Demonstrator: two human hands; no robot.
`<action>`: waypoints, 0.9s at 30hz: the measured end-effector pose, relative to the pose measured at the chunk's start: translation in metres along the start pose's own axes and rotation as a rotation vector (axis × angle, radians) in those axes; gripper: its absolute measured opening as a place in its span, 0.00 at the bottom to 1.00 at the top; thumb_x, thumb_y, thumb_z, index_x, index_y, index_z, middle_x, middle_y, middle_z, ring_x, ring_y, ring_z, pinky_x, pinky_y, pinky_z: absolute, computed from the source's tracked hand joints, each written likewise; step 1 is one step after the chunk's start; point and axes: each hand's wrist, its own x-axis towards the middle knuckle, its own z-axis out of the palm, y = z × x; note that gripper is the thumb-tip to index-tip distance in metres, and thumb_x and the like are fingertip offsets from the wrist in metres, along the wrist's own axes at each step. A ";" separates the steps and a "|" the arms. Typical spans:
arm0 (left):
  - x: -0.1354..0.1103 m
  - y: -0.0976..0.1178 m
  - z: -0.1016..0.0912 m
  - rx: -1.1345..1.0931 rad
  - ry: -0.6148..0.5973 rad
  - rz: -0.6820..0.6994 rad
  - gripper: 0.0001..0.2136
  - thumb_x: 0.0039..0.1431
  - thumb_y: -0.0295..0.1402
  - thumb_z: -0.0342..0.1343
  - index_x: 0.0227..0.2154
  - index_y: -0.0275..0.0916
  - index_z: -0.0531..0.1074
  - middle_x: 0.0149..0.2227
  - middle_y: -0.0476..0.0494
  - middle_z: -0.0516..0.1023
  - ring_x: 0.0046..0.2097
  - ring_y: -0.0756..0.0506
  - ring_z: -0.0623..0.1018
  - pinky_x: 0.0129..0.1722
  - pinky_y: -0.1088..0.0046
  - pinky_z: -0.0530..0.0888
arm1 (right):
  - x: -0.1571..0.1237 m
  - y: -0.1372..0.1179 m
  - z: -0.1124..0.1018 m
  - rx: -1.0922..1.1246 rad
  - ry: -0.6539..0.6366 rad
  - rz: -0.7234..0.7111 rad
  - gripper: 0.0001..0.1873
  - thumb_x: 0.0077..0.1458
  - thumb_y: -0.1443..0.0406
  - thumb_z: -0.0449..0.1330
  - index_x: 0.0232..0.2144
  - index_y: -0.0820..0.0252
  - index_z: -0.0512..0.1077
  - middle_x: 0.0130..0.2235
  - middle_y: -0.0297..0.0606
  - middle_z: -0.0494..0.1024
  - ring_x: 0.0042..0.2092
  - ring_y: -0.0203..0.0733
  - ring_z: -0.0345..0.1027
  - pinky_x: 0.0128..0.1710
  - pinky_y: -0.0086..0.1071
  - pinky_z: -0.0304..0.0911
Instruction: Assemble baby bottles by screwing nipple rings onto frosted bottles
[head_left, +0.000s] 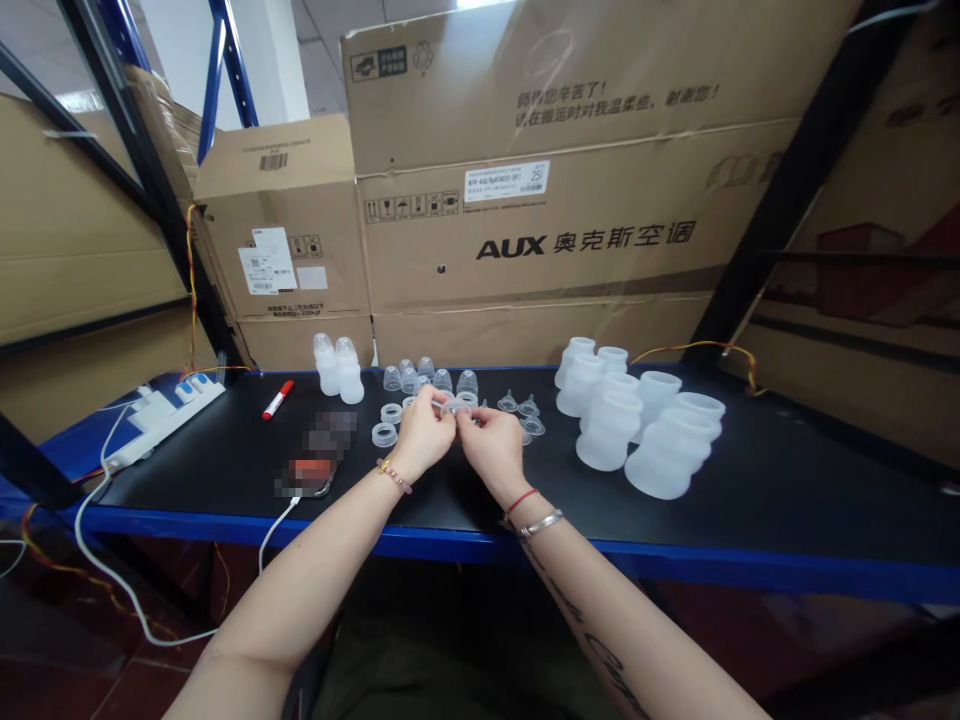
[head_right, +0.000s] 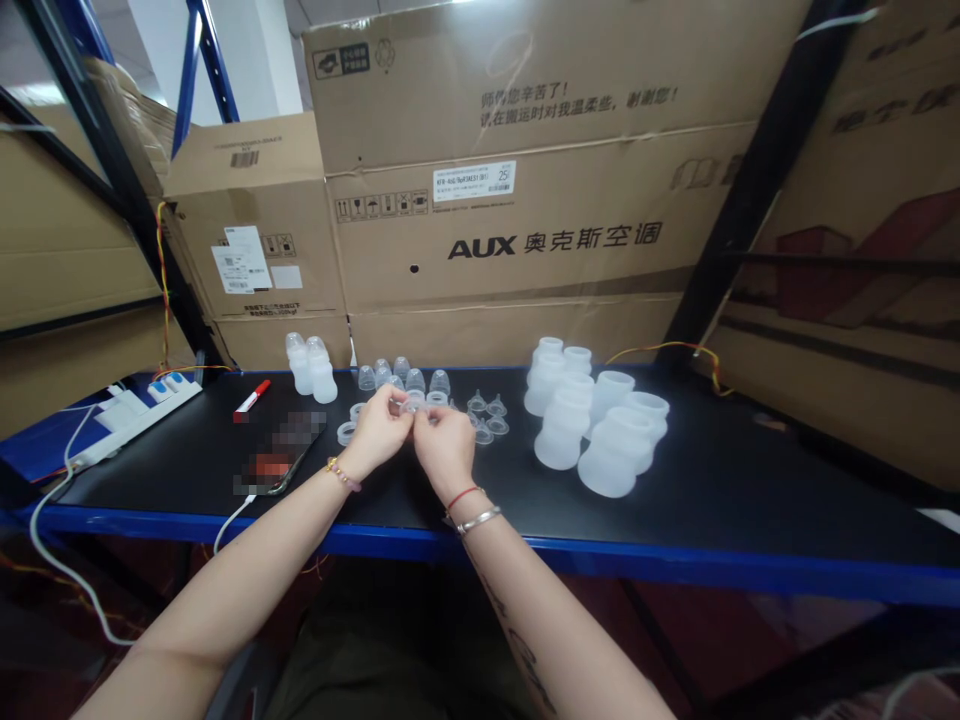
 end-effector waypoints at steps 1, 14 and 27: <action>0.001 -0.001 0.000 -0.008 -0.013 -0.007 0.08 0.51 0.24 0.56 0.32 0.40 0.65 0.24 0.52 0.74 0.25 0.50 0.75 0.26 0.77 0.71 | 0.000 0.001 0.000 0.003 -0.001 -0.013 0.16 0.48 0.60 0.56 0.28 0.64 0.81 0.22 0.41 0.78 0.24 0.41 0.68 0.24 0.30 0.56; 0.000 0.012 -0.017 0.378 -0.126 0.311 0.09 0.61 0.29 0.50 0.39 0.40 0.74 0.39 0.44 0.74 0.42 0.47 0.75 0.48 0.68 0.71 | 0.000 0.005 -0.001 -0.034 0.025 -0.002 0.18 0.46 0.55 0.57 0.24 0.62 0.80 0.20 0.40 0.76 0.22 0.40 0.64 0.23 0.31 0.52; -0.002 0.011 -0.010 0.121 -0.040 0.184 0.06 0.59 0.28 0.51 0.37 0.40 0.72 0.32 0.49 0.75 0.32 0.50 0.76 0.40 0.71 0.75 | 0.002 -0.001 -0.007 0.026 0.025 0.024 0.20 0.41 0.50 0.60 0.21 0.63 0.77 0.17 0.36 0.71 0.20 0.37 0.59 0.21 0.30 0.48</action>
